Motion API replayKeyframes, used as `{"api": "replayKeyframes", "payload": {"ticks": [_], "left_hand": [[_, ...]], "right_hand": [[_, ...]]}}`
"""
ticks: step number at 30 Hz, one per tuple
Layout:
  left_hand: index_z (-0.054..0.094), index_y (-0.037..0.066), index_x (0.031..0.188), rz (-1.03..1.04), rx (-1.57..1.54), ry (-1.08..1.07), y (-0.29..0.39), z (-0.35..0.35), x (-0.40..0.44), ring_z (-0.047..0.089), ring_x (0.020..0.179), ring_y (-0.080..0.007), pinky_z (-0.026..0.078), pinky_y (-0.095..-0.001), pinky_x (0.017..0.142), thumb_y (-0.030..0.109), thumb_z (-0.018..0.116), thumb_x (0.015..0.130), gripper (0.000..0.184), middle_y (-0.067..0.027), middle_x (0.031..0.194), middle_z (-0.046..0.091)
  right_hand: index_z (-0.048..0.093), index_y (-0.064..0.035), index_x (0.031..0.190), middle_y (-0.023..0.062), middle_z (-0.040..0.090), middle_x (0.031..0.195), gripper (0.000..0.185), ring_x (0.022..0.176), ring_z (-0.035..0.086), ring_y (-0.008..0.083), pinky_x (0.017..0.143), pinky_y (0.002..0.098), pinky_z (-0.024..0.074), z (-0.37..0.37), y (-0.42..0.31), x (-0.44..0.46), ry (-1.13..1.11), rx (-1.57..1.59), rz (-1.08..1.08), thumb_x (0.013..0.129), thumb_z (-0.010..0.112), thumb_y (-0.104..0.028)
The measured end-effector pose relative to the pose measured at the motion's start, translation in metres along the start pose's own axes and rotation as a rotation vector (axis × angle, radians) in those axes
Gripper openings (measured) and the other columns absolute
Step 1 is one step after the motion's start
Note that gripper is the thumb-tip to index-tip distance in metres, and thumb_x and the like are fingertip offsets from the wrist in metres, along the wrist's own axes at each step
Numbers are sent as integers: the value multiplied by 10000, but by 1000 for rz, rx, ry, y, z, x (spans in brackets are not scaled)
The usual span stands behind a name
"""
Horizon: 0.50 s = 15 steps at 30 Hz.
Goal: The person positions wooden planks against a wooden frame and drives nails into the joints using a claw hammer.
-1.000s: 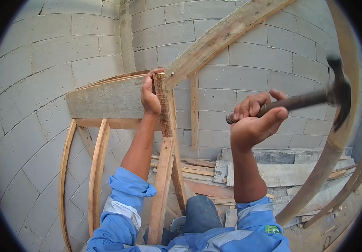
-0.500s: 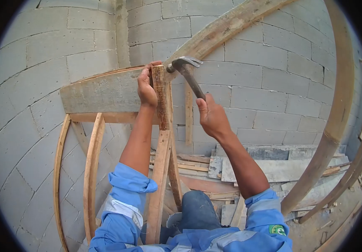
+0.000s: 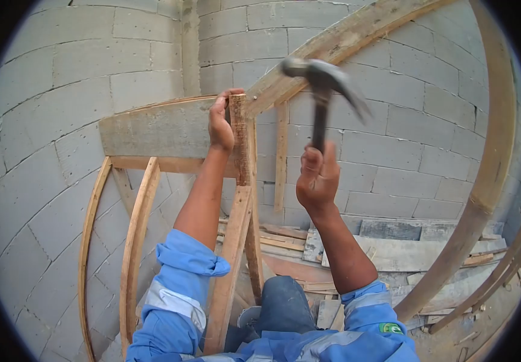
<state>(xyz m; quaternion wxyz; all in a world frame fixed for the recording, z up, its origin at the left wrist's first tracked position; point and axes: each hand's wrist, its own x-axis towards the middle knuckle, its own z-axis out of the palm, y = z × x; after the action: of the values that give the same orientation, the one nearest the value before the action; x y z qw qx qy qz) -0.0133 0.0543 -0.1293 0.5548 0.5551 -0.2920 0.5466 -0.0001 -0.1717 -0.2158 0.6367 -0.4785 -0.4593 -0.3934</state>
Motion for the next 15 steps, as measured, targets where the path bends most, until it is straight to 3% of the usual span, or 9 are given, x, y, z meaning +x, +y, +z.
{"api": "replayKeyframes", "payload": {"ticks": [2, 5, 6, 7, 9, 11, 12, 15], "left_hand": [[605, 13, 1211, -18, 9, -40, 2, -6, 3, 574, 1047, -176, 444, -330, 952, 380, 322, 975, 520, -69, 1103, 635], [600, 9, 1221, -112, -16, -51, -7, -10, -9, 566, 1080, -176, 441, -325, 969, 367, 327, 955, 523, -67, 1124, 629], [598, 8, 1227, -67, 1, -53, -11, -9, -5, 564, 1082, -174, 440, -325, 974, 366, 328, 950, 526, -65, 1121, 627], [595, 7, 1232, -18, 25, -47, -10, -8, 5, 562, 1084, -172, 439, -324, 979, 364, 329, 945, 530, -64, 1118, 624], [571, 11, 1276, -16, 130, -73, 5, -8, -8, 555, 1100, -162, 433, -316, 988, 307, 419, 908, 497, -58, 1138, 612], [559, 18, 1300, -11, 273, -92, 9, -6, -4, 549, 1120, -160, 428, -308, 989, 253, 467, 884, 486, -59, 1160, 607], [603, 61, 1254, -33, 240, -79, 7, -8, -5, 568, 1110, -217, 438, -379, 1011, 283, 670, 824, 489, -89, 1174, 623], [573, 76, 1269, 163, 753, -94, 17, 1, -13, 595, 1109, -254, 466, -387, 995, 359, 824, 752, 641, -117, 1200, 629]], "right_hand": [[545, -37, 1043, 238, 606, 699, 345, 597, 581, 461, 473, 459, 405, 6, 9, 6, 42, -168, -165, 1074, 477, -374], [548, -36, 1046, 239, 593, 691, 326, 605, 593, 456, 484, 460, 415, 0, -2, 25, -360, -415, 260, 1076, 475, -352], [562, -26, 977, 39, 489, 632, 331, 568, 480, 144, 521, 353, 402, -3, 3, 15, -260, -316, 98, 1092, 448, -314], [540, -25, 1023, 258, 552, 676, 308, 640, 591, 468, 525, 454, 431, -5, -2, 4, -223, -219, 136, 1074, 479, -322], [536, -19, 999, 187, 533, 633, 308, 567, 586, 367, 528, 395, 428, -8, 0, -32, -114, -149, 201, 1077, 483, -312], [533, -40, 993, 28, 443, 630, 339, 547, 445, 147, 493, 285, 345, -9, 16, -70, -44, 11, 245, 1090, 447, -353], [531, -50, 991, -52, 398, 629, 355, 537, 375, 37, 476, 231, 304, -8, 25, -94, -9, 90, 275, 1096, 429, -373], [529, -60, 991, -74, 367, 633, 344, 524, 346, 23, 455, 214, 271, -13, 55, -149, -55, 227, 486, 1094, 438, -376]]}}
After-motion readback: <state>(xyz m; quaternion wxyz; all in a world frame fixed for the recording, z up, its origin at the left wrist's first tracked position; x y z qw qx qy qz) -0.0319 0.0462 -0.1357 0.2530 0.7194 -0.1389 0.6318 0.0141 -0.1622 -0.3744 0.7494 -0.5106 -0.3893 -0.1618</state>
